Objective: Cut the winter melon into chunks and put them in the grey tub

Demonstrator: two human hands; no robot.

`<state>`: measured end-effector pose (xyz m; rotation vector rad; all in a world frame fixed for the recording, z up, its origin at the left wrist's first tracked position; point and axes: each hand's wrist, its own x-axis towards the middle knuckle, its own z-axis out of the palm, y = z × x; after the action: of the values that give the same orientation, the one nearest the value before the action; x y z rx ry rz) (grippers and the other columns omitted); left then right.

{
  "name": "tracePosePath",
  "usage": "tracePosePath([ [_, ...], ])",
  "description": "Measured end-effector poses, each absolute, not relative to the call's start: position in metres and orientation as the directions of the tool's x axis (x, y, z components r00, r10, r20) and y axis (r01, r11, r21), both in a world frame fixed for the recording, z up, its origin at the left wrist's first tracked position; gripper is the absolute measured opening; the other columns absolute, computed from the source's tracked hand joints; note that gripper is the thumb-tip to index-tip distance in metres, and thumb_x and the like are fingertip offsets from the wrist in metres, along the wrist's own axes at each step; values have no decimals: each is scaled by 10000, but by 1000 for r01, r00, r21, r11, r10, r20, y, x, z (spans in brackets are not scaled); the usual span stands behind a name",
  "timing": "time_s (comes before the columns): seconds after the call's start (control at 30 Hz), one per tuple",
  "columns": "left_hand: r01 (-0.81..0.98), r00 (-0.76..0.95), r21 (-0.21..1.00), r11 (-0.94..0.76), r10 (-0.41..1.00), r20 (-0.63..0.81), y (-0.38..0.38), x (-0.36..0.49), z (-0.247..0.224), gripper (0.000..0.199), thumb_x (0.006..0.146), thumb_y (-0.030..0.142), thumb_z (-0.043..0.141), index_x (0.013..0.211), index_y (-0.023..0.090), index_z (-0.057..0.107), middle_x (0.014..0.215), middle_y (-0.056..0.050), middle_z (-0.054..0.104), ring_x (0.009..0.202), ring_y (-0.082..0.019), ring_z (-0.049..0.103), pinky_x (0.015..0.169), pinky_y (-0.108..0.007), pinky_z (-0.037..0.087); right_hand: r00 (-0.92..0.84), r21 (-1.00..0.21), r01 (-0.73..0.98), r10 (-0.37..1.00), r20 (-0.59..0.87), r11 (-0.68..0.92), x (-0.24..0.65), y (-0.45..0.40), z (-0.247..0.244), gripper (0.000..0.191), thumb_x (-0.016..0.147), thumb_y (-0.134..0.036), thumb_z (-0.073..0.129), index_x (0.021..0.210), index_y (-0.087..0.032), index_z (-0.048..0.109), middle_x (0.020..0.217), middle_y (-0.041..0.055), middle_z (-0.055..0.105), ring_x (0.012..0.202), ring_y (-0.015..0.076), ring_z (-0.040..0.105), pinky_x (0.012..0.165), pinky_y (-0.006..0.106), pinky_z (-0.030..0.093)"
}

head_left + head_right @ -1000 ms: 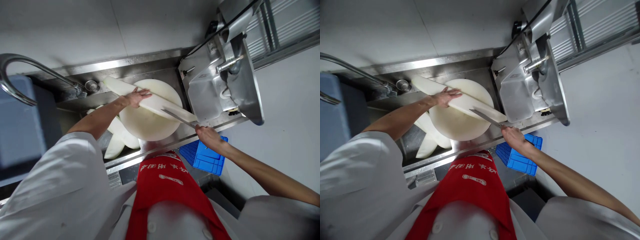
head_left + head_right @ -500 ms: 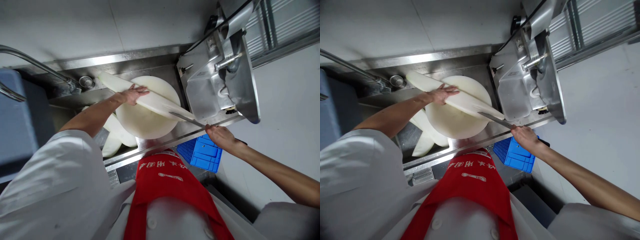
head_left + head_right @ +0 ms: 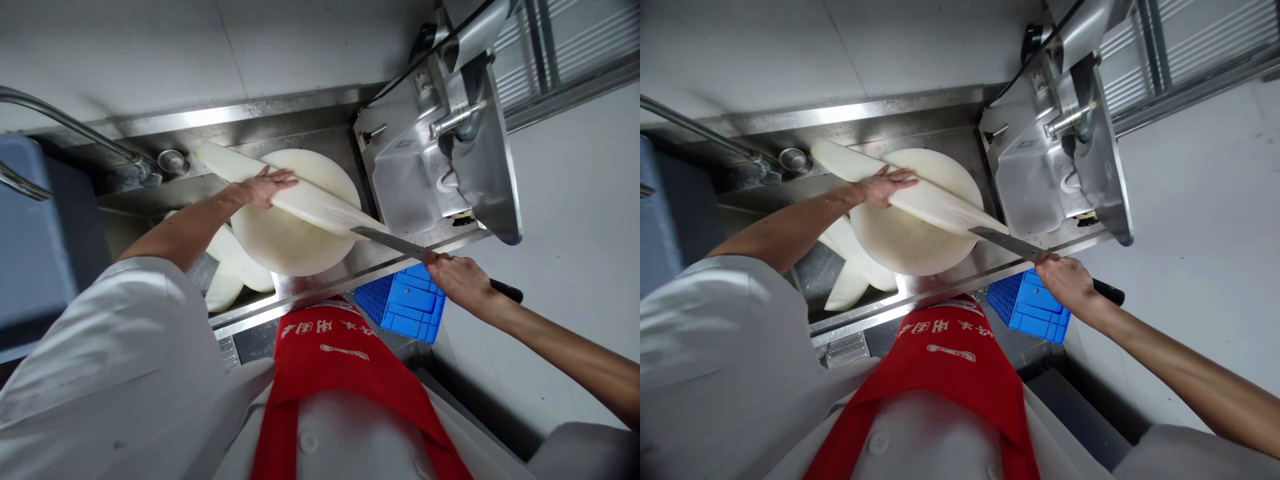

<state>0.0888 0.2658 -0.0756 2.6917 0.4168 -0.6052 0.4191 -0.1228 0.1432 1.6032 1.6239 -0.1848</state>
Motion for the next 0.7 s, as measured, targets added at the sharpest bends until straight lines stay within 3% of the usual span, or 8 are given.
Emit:
tracePosePath([
  [0.13,361,872,265,-894,222,-437,259,84,-66,1120,816,344,698,1667,254,-26,1733,-80,-121,1602,-320,-77,1255,-536,-120,155,450,873,769,-621,188,422,-139,157,345,895,50,421,1132,-39,655,790,158,722,721,274,750,528,280,422],
  [0.23,401,857,277,-873,250,-450,246,84,-51,1126,824,458,709,1670,230,1,1730,-107,-120,1595,-356,-80,1252,-562,-96,169,432,890,774,-610,146,424,-167,166,357,902,55,424,1176,-44,630,823,148,723,706,282,749,524,303,426],
  [0.3,434,845,307,-847,264,-465,228,94,-40,1084,839,576,682,1673,236,79,1735,-114,-77,1589,-391,-69,1248,-593,-51,212,417,906,778,-591,69,426,-193,166,333,914,45,436,1175,-53,618,820,136,722,687,284,745,519,312,422],
  [0.4,422,871,386,-821,247,-425,192,131,-31,916,888,672,594,1641,256,280,1734,-110,109,1583,-397,47,1248,-596,33,323,379,919,763,-560,-110,424,-230,152,171,990,-73,469,1055,-98,625,759,113,712,666,282,736,512,307,403],
  [0.53,323,915,444,-836,157,-371,164,196,-33,750,911,587,610,1570,273,438,1670,-107,329,1533,-361,254,1245,-542,131,483,315,874,722,-496,-369,415,-271,118,219,1063,-267,470,944,-145,608,727,102,709,649,259,721,522,285,359],
  [0.7,218,912,473,-854,6,-410,183,235,-39,700,858,463,684,1504,243,532,1555,-107,499,1428,-307,442,1197,-391,296,586,197,804,692,-421,-561,404,-324,85,228,1041,-308,477,914,-173,609,646,88,676,577,260,671,527,292,306],
])
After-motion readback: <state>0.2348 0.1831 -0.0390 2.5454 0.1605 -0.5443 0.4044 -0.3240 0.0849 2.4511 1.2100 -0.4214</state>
